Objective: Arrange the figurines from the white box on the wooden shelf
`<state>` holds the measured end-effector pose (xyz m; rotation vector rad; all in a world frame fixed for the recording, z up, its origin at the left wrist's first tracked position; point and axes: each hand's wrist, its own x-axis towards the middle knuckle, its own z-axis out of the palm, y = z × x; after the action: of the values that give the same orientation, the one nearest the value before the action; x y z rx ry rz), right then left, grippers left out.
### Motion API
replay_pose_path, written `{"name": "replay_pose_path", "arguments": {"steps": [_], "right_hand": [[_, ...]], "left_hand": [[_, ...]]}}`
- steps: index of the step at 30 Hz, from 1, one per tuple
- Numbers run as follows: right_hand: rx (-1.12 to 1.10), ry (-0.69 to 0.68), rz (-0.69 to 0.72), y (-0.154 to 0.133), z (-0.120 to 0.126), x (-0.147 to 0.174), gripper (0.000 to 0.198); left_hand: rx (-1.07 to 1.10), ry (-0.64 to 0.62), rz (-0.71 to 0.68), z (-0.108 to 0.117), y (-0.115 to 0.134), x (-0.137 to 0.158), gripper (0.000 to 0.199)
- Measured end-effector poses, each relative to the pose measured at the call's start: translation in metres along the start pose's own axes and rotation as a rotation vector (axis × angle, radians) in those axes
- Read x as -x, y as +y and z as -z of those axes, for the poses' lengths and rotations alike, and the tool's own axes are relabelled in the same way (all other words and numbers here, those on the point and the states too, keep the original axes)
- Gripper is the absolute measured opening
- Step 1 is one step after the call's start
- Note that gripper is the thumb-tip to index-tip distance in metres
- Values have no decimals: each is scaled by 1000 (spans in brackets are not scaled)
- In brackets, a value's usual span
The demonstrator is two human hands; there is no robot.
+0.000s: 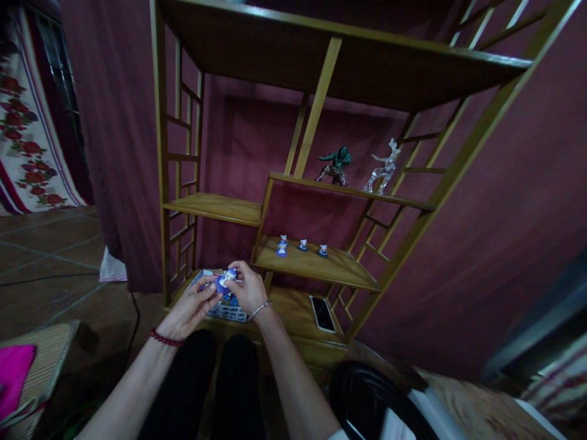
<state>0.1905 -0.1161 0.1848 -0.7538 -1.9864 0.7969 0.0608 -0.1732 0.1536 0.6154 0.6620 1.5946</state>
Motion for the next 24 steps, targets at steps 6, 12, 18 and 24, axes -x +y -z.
{"name": "replay_pose_path", "arguments": {"steps": [6,12,18,24], "right_hand": [[-5,-56,11,-16,11,8,25],[25,-91,43,-18,19,13,25],[21,-147,32,-15,28,11,25],[39,-172,48,-24,44,4,26]], "left_hand": [[37,4,8,-8,-4,9,13],[65,-1,37,-11,-9,14,11],[91,-42,54,-13,-14,11,9],[133,-96,79,-25,-11,3,6]]}}
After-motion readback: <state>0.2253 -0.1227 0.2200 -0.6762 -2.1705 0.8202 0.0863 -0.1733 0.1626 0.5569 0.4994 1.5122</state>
